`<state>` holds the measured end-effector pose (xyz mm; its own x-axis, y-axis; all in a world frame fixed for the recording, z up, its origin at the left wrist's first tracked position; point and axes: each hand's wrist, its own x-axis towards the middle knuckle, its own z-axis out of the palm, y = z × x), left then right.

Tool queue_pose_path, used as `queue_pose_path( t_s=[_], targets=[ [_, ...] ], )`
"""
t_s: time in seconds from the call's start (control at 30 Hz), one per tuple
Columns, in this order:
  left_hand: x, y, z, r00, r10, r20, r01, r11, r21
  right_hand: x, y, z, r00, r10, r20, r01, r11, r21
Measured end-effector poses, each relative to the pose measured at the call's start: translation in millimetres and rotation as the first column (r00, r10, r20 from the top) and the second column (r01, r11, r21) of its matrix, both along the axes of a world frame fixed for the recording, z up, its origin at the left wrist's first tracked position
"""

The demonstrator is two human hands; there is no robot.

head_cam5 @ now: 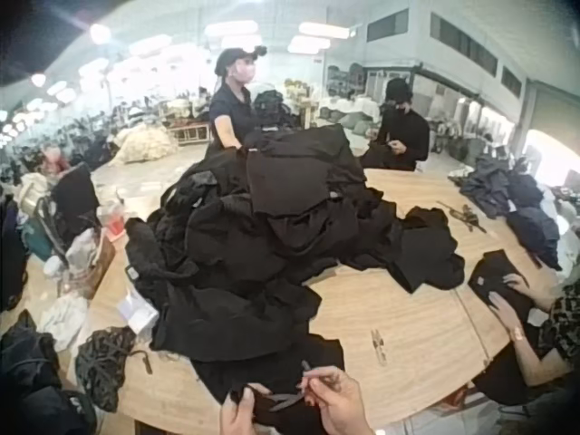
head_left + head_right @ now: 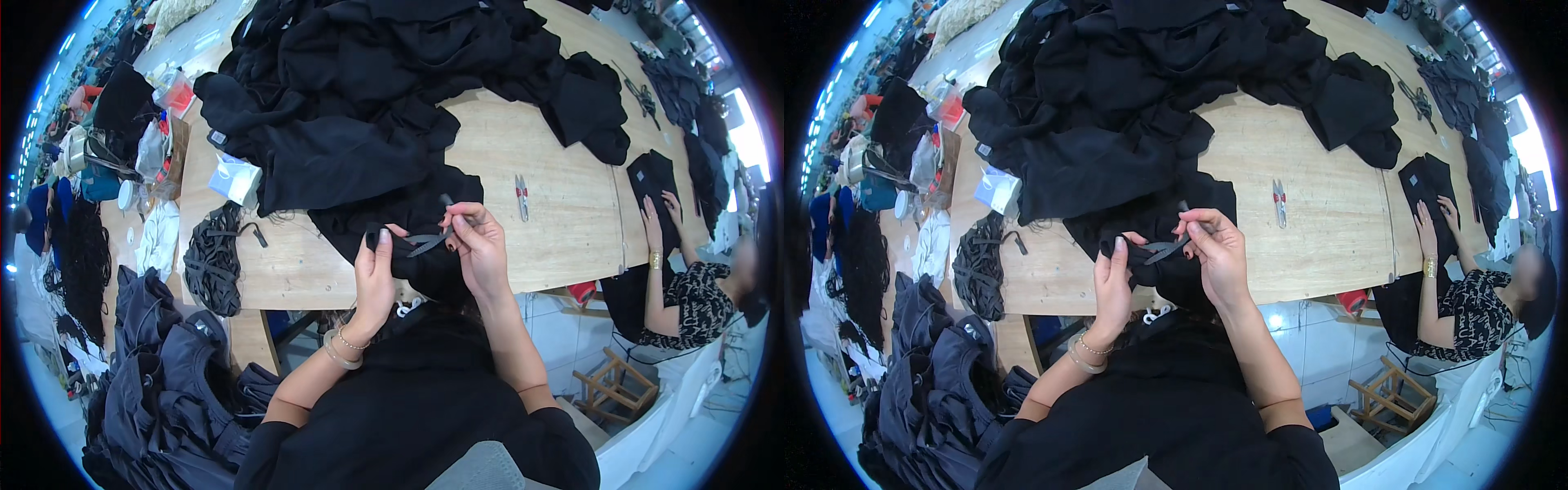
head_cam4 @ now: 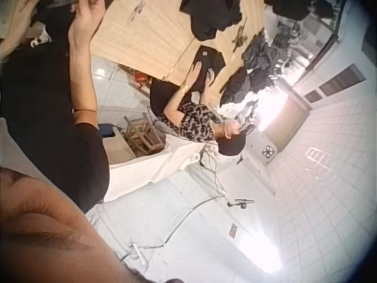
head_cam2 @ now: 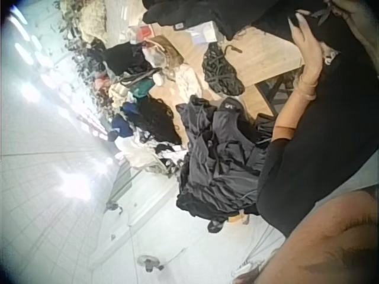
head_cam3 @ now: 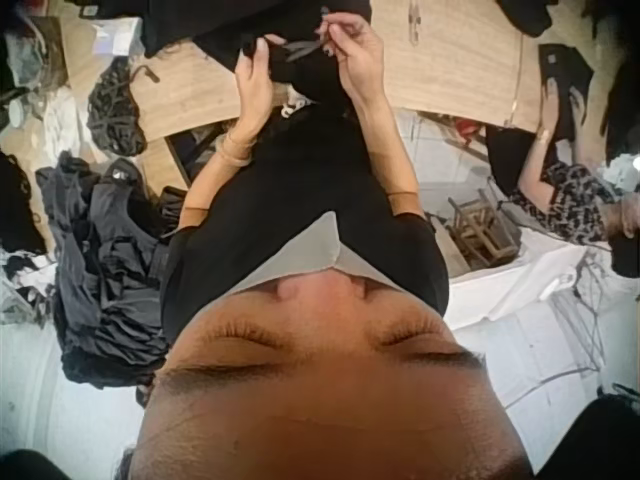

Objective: The person uses small scissors to trim loose threads and excess fabric from black garments. They handle the clothing items one by one, picking them up from a pile, cutting specific areas, and placing them back down.

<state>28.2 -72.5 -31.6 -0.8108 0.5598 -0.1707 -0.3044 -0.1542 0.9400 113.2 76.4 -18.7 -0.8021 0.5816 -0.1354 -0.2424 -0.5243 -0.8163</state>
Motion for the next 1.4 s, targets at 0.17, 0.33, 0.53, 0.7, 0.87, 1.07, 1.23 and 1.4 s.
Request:
queue_pose_path(
  t_s=[0.17, 0.33, 0.53, 0.7, 0.87, 1.07, 1.23, 1.4],
  targets=[
    [-6, 7, 10, 0.998, -0.02, -0.052, 0.02, 1.0, -0.006, -3, 5, 13, 0.976, 0.217, 0.028, -0.219, 0.971, 0.095],
    [-3, 8, 12, 0.992, -0.038, -0.116, 0.037, 0.999, -0.012, 2, 13, 28, 0.91, 0.312, 0.272, -0.401, 0.828, 0.392],
    [-4, 10, 11, 0.99, -0.037, -0.136, 0.03, 0.998, -0.052, 0, 12, 36, 0.89, 0.227, 0.395, -0.432, 0.695, 0.575],
    [-2, 10, 7, 0.929, -0.027, -0.368, -0.016, 0.994, -0.112, -8, 3, 33, 0.934, 0.03, 0.357, -0.343, 0.363, 0.866],
    [-2, 6, 17, 0.873, -0.093, -0.479, -0.004, 0.98, -0.199, -17, -3, 18, 0.963, -0.12, 0.241, -0.212, 0.214, 0.954],
    [-11, -1, 19, 0.51, -0.198, -0.837, 0.034, 0.977, -0.211, -26, -10, -21, 0.932, -0.361, 0.005, 0.057, 0.162, 0.985],
    [-12, -12, 9, 0.783, -0.322, -0.533, 0.361, 0.932, -0.032, -27, -26, -28, 0.899, -0.438, 0.012, 0.145, 0.322, 0.935],
    [-4, -1, 1, 0.987, -0.159, -0.005, 0.156, 0.962, 0.224, -29, -31, -38, 0.91, -0.402, -0.097, 0.249, 0.346, 0.905]
  ],
)
